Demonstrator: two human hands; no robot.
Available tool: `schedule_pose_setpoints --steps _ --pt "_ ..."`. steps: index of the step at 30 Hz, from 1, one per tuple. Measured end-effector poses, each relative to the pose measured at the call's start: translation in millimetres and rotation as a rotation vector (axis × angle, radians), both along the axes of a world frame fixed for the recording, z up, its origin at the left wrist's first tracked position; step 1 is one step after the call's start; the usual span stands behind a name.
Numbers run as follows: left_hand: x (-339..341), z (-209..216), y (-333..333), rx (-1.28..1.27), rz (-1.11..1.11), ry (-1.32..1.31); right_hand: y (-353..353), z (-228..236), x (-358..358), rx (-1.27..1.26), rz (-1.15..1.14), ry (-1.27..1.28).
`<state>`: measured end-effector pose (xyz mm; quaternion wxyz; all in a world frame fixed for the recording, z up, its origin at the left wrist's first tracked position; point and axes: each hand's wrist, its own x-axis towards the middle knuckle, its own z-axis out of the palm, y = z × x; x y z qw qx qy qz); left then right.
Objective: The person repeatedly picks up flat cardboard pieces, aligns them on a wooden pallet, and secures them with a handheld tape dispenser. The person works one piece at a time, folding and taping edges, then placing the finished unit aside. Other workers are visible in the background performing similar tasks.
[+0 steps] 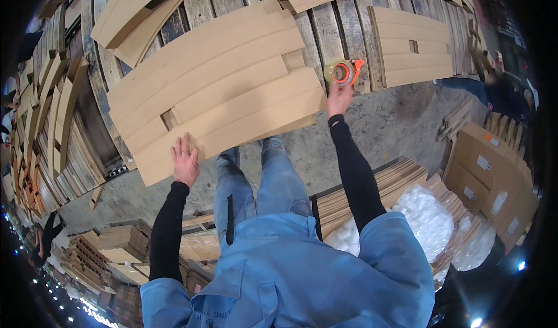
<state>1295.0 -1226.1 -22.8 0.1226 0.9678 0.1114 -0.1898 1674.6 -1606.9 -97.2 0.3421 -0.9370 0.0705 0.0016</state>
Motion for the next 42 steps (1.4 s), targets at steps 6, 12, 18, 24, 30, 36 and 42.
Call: schedule_pose_setpoints --steps 6,12,18,24,30,36,42 --pt "-1 18 11 -0.098 0.043 -0.036 18 43 -24 0.106 0.307 0.359" --pt "15 38 57 -0.306 0.053 -0.105 47 111 -7 -0.304 0.648 0.039" --pt "16 32 57 -0.396 0.176 -0.140 82 139 12 -0.543 1.010 0.522" --pt "10 26 41 -0.324 0.146 -0.262 38 113 17 -0.460 1.139 0.380" --pt "11 4 46 -0.480 0.202 -0.305 51 105 37 -0.434 1.062 0.551" --pt "59 -6 98 -0.617 0.275 0.106 114 88 25 -0.598 1.348 -0.015" --pt "92 15 120 -0.345 0.326 -0.277 207 79 36 -0.561 1.237 0.347"
